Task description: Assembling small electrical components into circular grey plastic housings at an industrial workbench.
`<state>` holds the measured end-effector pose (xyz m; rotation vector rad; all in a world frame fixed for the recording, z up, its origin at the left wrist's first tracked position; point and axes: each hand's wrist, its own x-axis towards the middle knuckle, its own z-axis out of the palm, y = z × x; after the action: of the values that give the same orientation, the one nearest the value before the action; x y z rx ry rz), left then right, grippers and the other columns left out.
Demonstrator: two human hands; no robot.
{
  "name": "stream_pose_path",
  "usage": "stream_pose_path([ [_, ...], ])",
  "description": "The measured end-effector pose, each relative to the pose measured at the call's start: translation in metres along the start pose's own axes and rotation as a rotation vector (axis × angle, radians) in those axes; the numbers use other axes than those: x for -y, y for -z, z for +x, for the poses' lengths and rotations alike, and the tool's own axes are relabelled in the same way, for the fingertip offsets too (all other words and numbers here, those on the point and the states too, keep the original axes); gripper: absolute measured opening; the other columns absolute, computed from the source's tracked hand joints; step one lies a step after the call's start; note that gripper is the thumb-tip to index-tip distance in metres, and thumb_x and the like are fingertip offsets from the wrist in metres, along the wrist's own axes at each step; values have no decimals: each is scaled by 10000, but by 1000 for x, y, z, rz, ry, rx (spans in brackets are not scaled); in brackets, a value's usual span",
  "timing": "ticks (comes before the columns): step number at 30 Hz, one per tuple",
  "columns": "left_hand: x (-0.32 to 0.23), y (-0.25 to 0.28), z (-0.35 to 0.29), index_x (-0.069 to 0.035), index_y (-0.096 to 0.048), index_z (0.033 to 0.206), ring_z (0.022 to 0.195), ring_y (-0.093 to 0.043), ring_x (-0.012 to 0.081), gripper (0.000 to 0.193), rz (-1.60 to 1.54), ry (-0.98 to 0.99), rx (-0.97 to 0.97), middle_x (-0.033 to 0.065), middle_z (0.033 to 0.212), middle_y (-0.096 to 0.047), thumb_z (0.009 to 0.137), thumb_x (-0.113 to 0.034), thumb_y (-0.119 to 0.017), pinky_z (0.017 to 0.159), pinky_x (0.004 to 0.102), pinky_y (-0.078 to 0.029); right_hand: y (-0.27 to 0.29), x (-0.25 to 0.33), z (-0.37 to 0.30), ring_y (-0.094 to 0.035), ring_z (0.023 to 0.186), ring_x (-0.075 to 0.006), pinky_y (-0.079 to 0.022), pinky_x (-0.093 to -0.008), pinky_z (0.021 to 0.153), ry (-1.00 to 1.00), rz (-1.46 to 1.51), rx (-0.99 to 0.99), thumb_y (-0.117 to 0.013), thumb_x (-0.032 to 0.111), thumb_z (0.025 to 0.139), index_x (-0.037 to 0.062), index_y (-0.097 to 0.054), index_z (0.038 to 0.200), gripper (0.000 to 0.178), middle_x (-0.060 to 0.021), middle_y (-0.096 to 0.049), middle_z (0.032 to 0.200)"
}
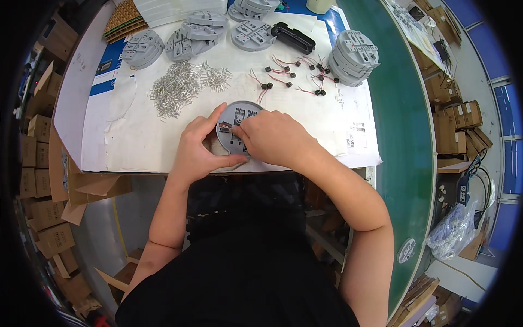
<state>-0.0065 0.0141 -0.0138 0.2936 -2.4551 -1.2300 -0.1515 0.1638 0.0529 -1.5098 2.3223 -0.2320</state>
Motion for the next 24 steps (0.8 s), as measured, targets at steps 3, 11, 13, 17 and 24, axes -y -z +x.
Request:
stream_pose_path([
  [3, -2, 1, 1, -3, -603, 1462, 834, -589, 271, 1060, 8, -22, 9, 93, 855, -623, 573, -423, -999, 823, 381, -490, 4, 9, 1, -729, 751, -395, -580, -490, 670, -17, -18, 10, -584, 331, 1050, 60, -763, 849, 381, -177, -729, 784],
  [11, -4, 2, -1, 6, -602, 1456, 841, -596, 273, 1055, 18, -1, 6, 95, 850, -634, 579, -427, -997, 828, 393, -493, 21, 17, 0, -737, 732, -372, -576, -472, 634, 15, -138, 55, -593, 324, 1044, 65, -758, 828, 375, -161, -736, 780],
  [13, -5, 3, 1, 3, -602, 1456, 842, -597, 274, 1055, 26, -15, 3, 96, 851, -634, 578, -430, -997, 829, 394, -493, 17, 16, 3, -733, 707, -368, -571, -471, 618, 22, -139, 36, -594, 324, 1043, 64, -752, 811, 382, -157, -730, 755],
  [17, -4, 3, 2, -4, -602, 1458, 844, -599, 278, 1057, 39, -43, 3, 98, 855, -634, 578, -439, -996, 833, 398, -494, 13, 16, 4, -728, 673, -361, -564, -464, 596, 24, -130, 22, -593, 327, 1046, 68, -745, 788, 396, -153, -720, 721],
  [24, -1, 4, 0, -17, -595, 1470, 857, -603, 293, 1066, 32, -53, 9, 105, 876, -641, 581, -450, -994, 849, 402, -495, 10, 13, -3, -724, 663, -361, -558, -447, 582, 30, -184, 10, -590, 351, 1051, 78, -746, 791, 408, -152, -716, 711],
])
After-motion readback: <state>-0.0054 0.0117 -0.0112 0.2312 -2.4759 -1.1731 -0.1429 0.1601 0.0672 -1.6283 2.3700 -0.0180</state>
